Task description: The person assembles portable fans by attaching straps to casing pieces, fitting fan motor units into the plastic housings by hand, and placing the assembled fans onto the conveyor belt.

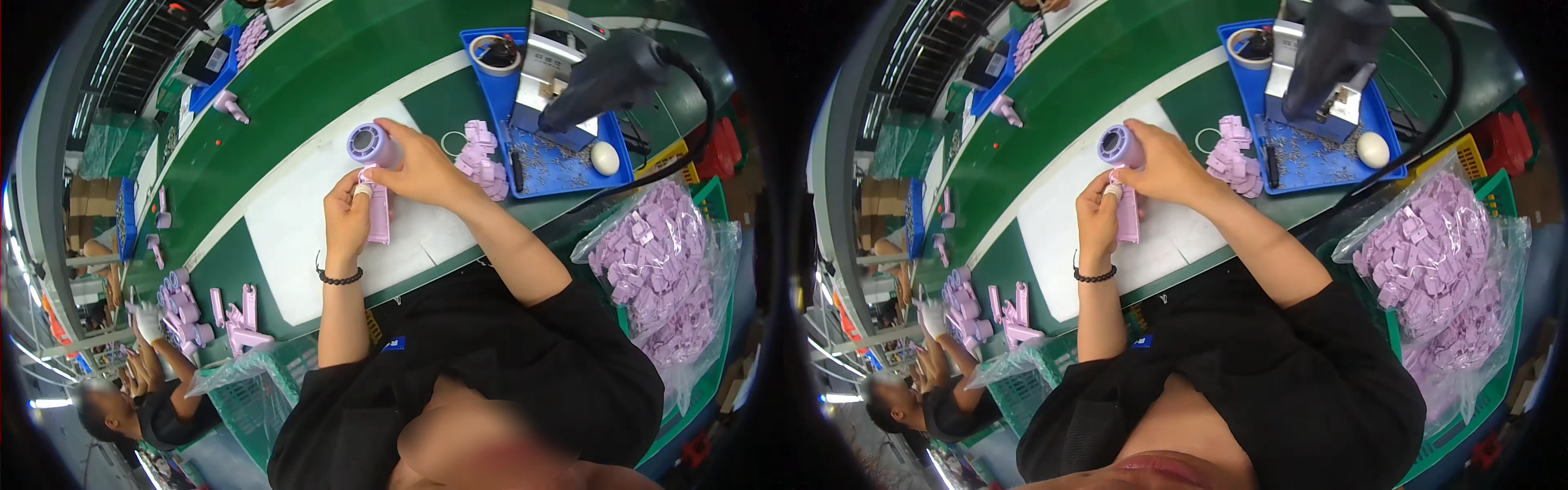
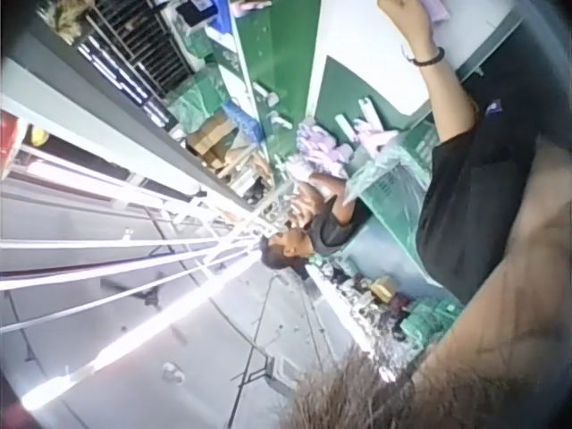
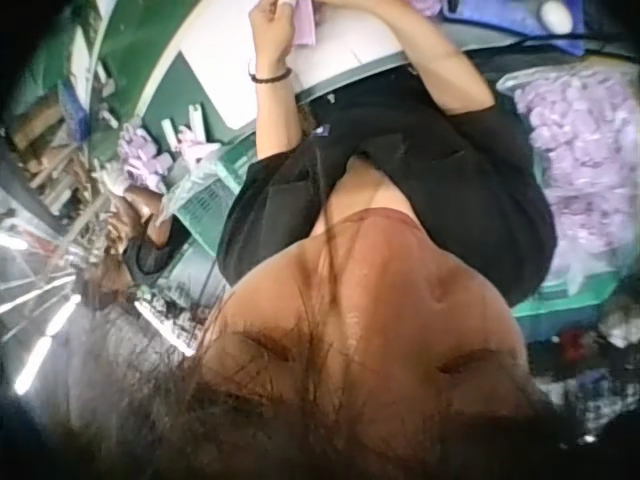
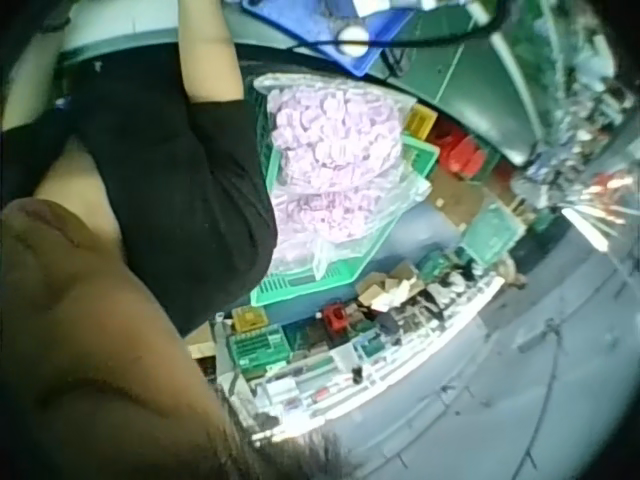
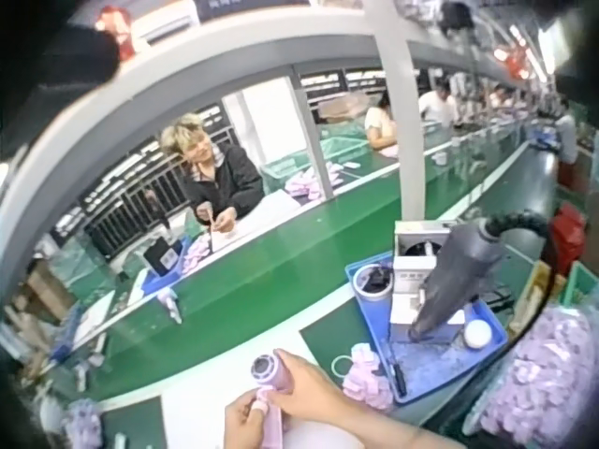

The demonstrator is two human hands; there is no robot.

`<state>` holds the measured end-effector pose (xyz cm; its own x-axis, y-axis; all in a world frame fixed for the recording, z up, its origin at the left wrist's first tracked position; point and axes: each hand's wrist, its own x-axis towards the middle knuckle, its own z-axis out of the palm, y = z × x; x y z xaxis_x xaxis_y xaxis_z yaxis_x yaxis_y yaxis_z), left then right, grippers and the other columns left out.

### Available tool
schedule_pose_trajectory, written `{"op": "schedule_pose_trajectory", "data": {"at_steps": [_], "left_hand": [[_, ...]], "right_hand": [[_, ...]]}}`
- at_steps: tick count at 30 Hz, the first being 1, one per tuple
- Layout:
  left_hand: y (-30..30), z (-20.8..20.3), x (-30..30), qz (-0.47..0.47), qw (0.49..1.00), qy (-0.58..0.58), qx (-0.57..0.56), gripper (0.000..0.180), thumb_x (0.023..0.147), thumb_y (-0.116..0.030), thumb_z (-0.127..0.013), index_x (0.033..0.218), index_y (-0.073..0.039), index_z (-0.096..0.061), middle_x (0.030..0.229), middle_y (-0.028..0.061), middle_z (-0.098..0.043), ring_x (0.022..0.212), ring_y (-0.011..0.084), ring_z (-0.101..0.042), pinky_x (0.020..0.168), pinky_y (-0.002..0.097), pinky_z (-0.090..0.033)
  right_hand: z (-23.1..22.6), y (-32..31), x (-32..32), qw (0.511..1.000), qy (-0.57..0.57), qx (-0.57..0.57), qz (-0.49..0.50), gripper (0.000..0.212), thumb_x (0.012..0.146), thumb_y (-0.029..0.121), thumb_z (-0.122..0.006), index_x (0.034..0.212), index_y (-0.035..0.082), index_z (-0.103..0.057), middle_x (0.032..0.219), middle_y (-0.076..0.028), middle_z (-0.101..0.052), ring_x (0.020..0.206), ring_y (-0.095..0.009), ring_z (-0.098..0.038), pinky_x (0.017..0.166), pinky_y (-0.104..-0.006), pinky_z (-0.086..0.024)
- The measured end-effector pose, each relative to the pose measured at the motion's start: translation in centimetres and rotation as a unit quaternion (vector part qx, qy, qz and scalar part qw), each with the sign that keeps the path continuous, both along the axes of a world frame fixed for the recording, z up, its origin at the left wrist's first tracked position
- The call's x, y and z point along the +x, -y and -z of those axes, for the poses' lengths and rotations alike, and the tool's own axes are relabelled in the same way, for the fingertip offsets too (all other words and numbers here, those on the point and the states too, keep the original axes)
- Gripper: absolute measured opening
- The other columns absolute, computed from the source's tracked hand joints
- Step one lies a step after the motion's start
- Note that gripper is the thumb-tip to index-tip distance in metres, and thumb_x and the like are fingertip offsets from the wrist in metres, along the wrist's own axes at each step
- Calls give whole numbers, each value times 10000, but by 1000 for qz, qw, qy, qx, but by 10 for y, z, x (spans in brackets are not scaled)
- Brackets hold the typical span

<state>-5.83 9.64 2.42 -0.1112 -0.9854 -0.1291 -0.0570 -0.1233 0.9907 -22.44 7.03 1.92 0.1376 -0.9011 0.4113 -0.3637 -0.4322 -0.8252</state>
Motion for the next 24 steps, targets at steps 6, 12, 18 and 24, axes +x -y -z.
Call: {"op": "schedule_pose_trajectory", "data": {"at_steps": [6,12,18,24], "left_hand": [[8,-4,17,-14,999,-28,-10,295,931,9,-447,1188,81,-573,894,154,-656,603,185,-636,533,240,-547],[36,-2,44,-42,997,-61,-5,298,935,5,-435,1195,69,-565,872,150,-652,608,191,-643,555,250,-552],[44,10,63,-70,997,-24,1,297,937,8,-426,1192,64,-566,876,149,-657,631,198,-665,575,256,-555],[38,16,63,-80,996,-37,-25,304,940,8,-425,1206,54,-563,902,147,-666,649,211,-683,576,260,-557]], "right_hand": [[-3,-3,10,985,127,109,34,548,825,64,-705,1310,-52,-477,1209,-190,-602,747,-189,-682,655,-266,-545],[9,-7,11,952,263,155,5,432,851,31,-656,1252,-36,-507,1080,-160,-639,664,-174,-653,606,-234,-523],[24,-12,14,970,219,108,-6,353,907,-5,-569,1252,-32,-496,1001,-136,-643,587,-137,-602,531,-206,-486],[28,-13,9,950,285,124,28,289,931,-12,-498,1220,-30,-506,927,-128,-638,550,-127,-569,506,-207,-469]]}}
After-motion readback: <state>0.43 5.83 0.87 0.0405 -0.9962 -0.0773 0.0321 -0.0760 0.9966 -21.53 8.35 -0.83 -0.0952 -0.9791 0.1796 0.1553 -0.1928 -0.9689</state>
